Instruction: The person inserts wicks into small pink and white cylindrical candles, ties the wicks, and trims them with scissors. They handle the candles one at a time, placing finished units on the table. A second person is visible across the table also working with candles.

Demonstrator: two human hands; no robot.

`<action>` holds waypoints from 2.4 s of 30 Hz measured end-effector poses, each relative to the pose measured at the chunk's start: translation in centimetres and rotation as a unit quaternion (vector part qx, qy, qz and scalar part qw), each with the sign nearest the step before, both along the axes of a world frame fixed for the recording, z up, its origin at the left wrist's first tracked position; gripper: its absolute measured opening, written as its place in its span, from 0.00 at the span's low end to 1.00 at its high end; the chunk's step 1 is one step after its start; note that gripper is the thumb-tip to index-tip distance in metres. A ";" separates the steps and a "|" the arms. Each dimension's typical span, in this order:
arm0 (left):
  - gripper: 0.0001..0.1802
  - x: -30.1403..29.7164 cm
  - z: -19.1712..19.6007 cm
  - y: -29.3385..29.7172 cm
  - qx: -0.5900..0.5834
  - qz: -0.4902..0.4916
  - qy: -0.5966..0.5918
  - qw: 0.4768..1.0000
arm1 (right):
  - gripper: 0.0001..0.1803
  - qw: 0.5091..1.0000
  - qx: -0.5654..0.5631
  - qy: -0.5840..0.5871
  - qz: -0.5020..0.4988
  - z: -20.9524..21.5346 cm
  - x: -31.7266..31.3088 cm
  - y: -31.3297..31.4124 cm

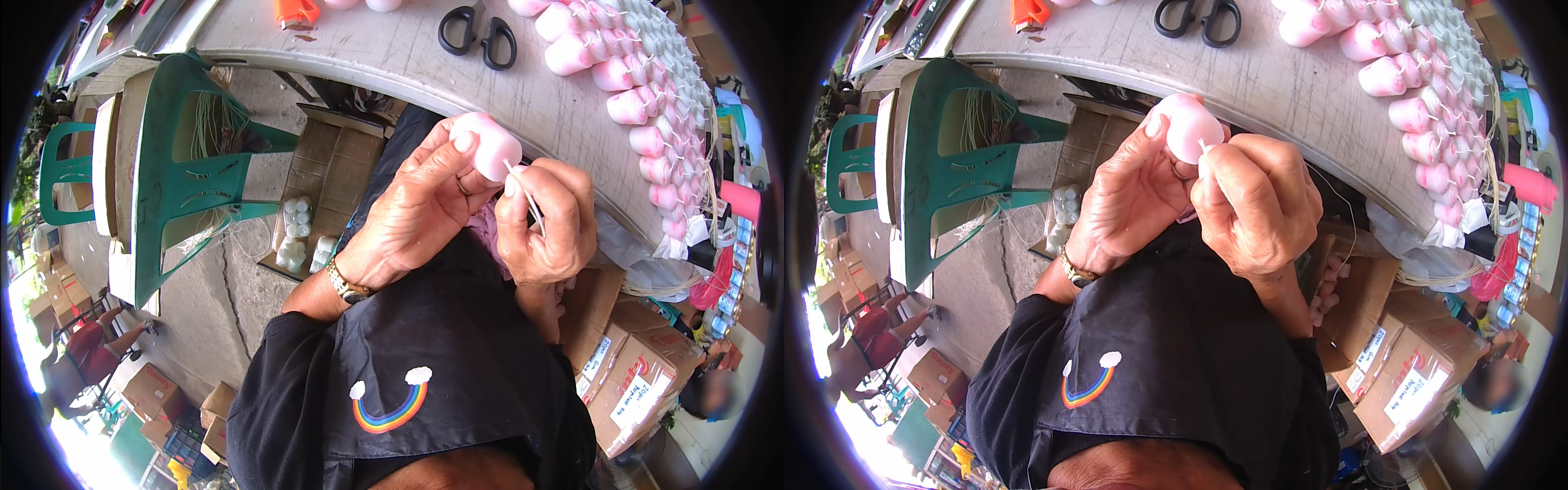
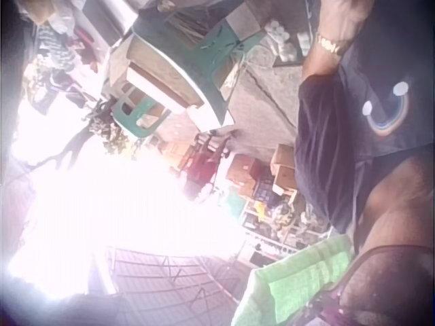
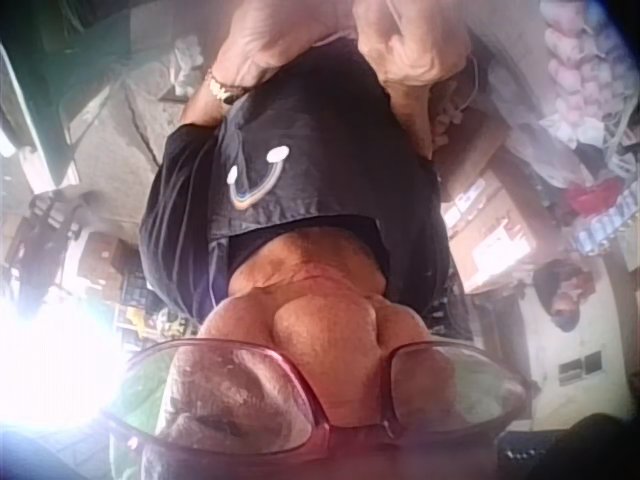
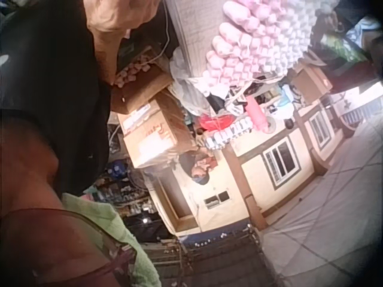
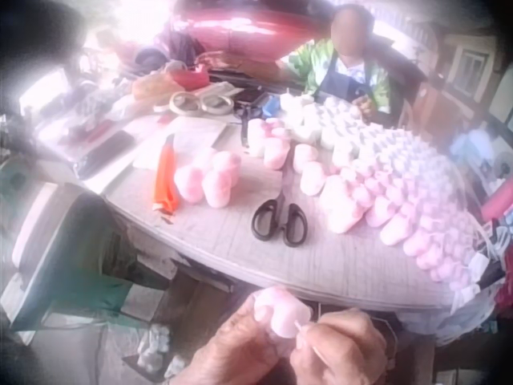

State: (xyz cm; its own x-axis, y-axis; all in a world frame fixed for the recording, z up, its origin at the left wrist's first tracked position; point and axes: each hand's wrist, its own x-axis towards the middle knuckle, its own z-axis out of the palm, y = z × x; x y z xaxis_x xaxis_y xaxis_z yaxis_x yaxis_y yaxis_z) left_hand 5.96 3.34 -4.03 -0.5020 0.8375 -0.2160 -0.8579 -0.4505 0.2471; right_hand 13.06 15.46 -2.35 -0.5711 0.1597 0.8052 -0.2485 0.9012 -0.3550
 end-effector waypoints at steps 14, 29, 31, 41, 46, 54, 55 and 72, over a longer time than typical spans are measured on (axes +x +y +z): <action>0.23 0.1 0.0 0.0 -0.030 0.044 0.083 0.995 | 0.12 0.995 -0.088 -0.023 0.030 -0.2 0.0 -0.1; 0.26 -0.6 -0.3 -0.2 -0.041 0.088 0.121 0.988 | 0.06 0.970 -0.213 -0.119 -0.005 0.3 2.0 0.0; 0.26 -0.4 -0.1 0.0 -0.053 0.076 0.148 0.985 | 0.06 0.977 -0.179 -0.114 0.003 0.3 1.8 0.0; 0.26 -0.4 -0.2 -0.4 -0.073 0.100 0.193 0.973 | 0.07 0.954 -0.229 -0.192 0.022 0.6 2.4 0.3; 0.25 -0.2 -0.5 -0.2 -0.054 0.098 0.194 0.975 | 0.04 0.936 -0.299 -0.186 -0.013 -0.3 3.1 0.3; 0.24 0.0 -1.3 0.2 -0.003 0.143 0.196 0.970 | 0.04 0.933 -0.303 -0.192 -0.008 -1.0 2.6 0.6; 0.24 0.0 -1.4 0.2 -0.007 0.149 0.202 0.968 | 0.05 0.934 -0.295 -0.199 -0.001 -1.0 2.5 0.7; 0.27 0.3 -0.8 -1.0 -0.037 0.170 0.283 0.943 | 0.12 0.960 -0.216 -0.176 0.012 -0.7 1.7 -0.3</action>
State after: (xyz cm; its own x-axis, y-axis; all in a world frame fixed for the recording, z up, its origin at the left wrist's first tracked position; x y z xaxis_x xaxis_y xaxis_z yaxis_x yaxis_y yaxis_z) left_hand 6.24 2.32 -4.79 -0.7911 0.6005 0.1160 -0.3884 -0.6398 0.6632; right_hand 14.79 15.16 -3.05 -0.8038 0.4183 0.4231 -0.0633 0.6470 -0.7599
